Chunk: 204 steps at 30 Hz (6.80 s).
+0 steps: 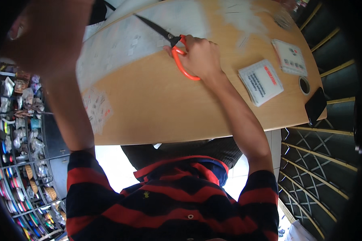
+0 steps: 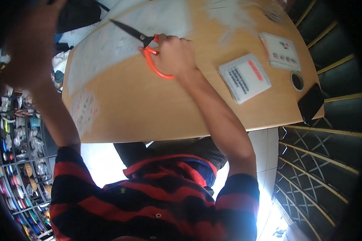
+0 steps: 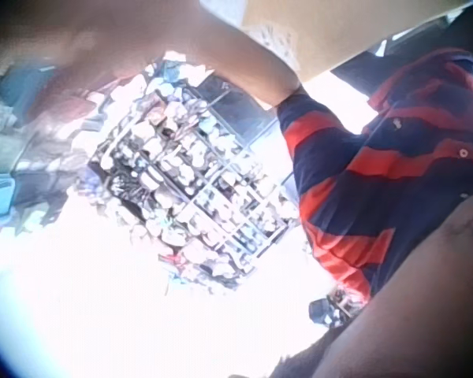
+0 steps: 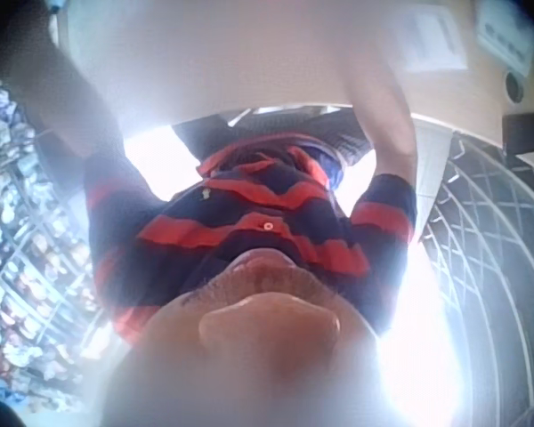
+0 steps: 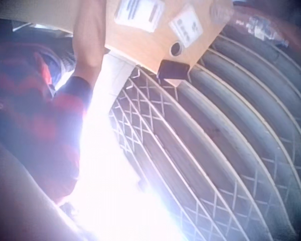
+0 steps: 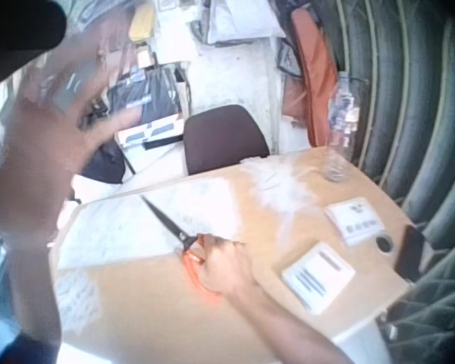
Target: The person uses red-handled scissors to cut a large sheet of translucent paper with printed text and logos into smaller rectangular pieces. They repeatedly position the paper on a wooden table, cut along straight lines, and separate the resulting pieces.
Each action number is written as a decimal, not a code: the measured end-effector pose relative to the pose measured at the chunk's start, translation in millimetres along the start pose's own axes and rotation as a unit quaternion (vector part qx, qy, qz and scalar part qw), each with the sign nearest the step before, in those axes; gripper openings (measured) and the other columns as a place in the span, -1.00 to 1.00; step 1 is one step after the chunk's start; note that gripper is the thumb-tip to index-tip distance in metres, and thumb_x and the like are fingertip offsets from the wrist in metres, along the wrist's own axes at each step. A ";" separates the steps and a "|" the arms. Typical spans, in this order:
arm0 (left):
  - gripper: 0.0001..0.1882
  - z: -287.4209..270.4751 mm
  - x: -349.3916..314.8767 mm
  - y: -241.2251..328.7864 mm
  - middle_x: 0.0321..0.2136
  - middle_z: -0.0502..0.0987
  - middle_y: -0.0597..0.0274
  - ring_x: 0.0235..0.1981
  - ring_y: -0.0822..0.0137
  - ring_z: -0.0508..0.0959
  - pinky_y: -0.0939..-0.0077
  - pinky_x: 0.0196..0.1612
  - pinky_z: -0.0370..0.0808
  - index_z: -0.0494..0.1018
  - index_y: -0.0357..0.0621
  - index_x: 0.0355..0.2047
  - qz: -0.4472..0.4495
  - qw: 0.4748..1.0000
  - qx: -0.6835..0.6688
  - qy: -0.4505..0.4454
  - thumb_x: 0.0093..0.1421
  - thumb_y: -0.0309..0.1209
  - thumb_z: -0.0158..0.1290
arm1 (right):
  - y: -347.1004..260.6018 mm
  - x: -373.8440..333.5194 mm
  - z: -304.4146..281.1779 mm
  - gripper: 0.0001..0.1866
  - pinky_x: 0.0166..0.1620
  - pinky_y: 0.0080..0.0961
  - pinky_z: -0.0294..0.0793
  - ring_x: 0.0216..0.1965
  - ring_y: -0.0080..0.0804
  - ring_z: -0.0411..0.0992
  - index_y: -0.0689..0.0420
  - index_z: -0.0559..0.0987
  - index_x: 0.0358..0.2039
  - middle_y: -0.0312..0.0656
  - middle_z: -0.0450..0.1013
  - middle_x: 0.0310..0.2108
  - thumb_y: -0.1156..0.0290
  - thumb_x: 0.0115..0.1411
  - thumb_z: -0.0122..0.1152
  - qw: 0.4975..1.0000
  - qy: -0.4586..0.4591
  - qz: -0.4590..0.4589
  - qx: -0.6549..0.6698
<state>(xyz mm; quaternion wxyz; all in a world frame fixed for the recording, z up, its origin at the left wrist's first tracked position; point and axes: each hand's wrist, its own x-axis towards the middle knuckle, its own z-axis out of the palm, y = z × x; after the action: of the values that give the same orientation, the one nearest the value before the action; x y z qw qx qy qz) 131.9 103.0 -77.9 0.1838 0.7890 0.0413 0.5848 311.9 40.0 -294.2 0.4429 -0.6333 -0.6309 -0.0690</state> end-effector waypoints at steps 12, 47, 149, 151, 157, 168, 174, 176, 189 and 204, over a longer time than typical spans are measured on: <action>-0.56 19.6 -154.4 -170.5 -0.09 0.60 0.12 0.04 0.11 0.53 0.33 0.07 0.44 0.51 -0.14 0.01 -0.274 0.851 0.252 -0.371 0.18 -0.21 0.19 | 37.7 14.7 1.0 -0.30 -0.55 -0.28 0.45 -0.71 -0.14 0.46 0.24 0.53 -0.60 -0.08 0.40 -0.79 -0.29 0.08 0.22 0.986 0.002 0.159 -0.039; -0.68 -13.2 -155.4 -110.5 -0.21 0.56 0.04 -0.14 0.01 0.54 0.17 -0.05 0.40 0.39 -0.09 -0.04 -0.189 0.842 0.304 -0.404 0.20 -0.36 0.11 | 54.8 10.6 18.0 -0.68 -0.37 -0.19 0.48 -0.44 -0.05 0.53 0.17 0.45 -0.18 -0.03 0.52 -0.39 0.61 0.02 0.26 0.983 0.078 0.041 0.161; -0.60 -247.8 -147.4 -66.7 -0.64 0.47 0.06 -0.58 0.28 0.48 0.31 -0.45 0.36 0.44 -0.31 -0.58 -0.352 0.754 0.255 -0.493 -0.09 -0.22 0.35 | 19.0 -16.4 -72.2 -0.81 -0.46 -0.40 0.39 -0.60 -0.34 0.39 0.26 0.53 -0.36 -0.07 0.44 -0.59 0.45 0.05 0.32 0.984 -0.060 0.162 0.032; -0.60 -249.0 -163.3 -79.9 -0.63 0.48 0.04 -0.57 0.27 0.50 0.31 -0.44 0.36 0.47 -0.31 -0.57 -0.329 0.753 0.276 -0.498 -0.09 -0.20 0.35 | 33.9 -21.2 -57.3 -0.81 -0.43 -0.35 0.42 -0.55 -0.22 0.46 0.24 0.55 -0.33 -0.04 0.49 -0.55 0.46 0.04 0.30 0.986 -0.050 0.159 0.014; -0.57 -263.9 -184.3 -100.1 -0.63 0.48 0.03 -0.51 0.22 0.52 0.30 -0.40 0.37 0.49 -0.30 -0.56 -0.398 0.675 0.314 -0.536 -0.09 -0.15 0.36 | 43.8 -15.8 -23.8 -0.79 -0.35 -0.26 0.46 -0.44 -0.06 0.52 0.17 0.58 -0.25 -0.02 0.54 -0.46 0.47 0.05 0.29 0.990 -0.036 0.135 -0.017; -0.51 -188.0 -216.1 -91.8 -0.07 0.52 0.02 -0.05 0.08 0.52 0.24 0.06 0.43 0.45 -0.17 -0.01 -0.292 0.860 0.216 -0.359 0.09 -0.26 0.27 | -15.9 -6.9 -27.9 -0.89 -0.42 -0.60 0.33 -0.50 -0.66 0.22 0.18 0.47 -0.39 -0.30 0.30 -0.58 0.62 0.09 0.21 0.974 -0.032 0.156 0.164; -0.50 4.3 -207.9 -86.3 -0.06 0.51 -0.10 -0.02 -0.08 0.48 0.14 0.04 0.43 0.40 -0.20 0.04 -0.173 0.963 0.120 -0.168 0.15 -0.23 0.22 | -0.7 -7.6 -15.1 -0.84 -0.37 -0.63 0.36 -0.47 -0.69 0.19 0.18 0.46 -0.39 -0.45 0.25 -0.58 0.61 0.08 0.29 0.956 0.023 0.103 0.274; -0.55 32.3 -218.3 -97.2 -0.13 0.53 -0.09 -0.14 -0.10 0.53 0.12 -0.05 0.46 0.43 -0.22 -0.02 -0.190 0.973 0.077 -0.108 0.14 -0.26 0.22 | -10.2 -6.2 -11.0 -0.85 -0.44 -0.59 0.33 -0.50 -0.68 0.23 0.17 0.51 -0.36 -0.41 0.29 -0.59 0.59 0.06 0.30 0.968 0.034 0.120 0.215; -0.89 53.9 -227.1 -85.2 -0.35 0.60 0.10 -0.23 0.07 0.53 0.13 -0.12 0.39 0.50 -0.20 -0.32 -0.163 0.974 0.107 -0.117 0.12 -0.48 0.14 | 7.9 -24.2 0.1 -0.80 -0.57 -0.53 0.23 -0.65 -0.58 0.26 0.23 0.51 -0.37 -0.24 0.27 -0.64 0.67 -0.07 0.23 0.989 0.064 0.076 0.111; -0.89 50.3 -225.5 -95.7 -0.43 0.58 -0.06 -0.48 0.04 0.56 0.23 -0.36 0.47 0.49 -0.29 -0.31 -0.201 0.974 0.081 -0.069 0.17 -0.50 0.14 | -25.5 -41.7 -45.7 -0.72 -0.49 -0.64 0.37 -0.59 -0.62 0.32 0.26 0.52 -0.24 -0.20 0.53 -0.39 0.37 0.15 0.38 0.927 0.085 0.213 0.296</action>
<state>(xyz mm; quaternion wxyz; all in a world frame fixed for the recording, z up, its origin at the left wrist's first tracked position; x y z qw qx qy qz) 123.0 116.6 -327.4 0.2349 0.8152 0.2336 0.4750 303.4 -25.2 -281.8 0.6667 -0.5845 -0.4328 0.1630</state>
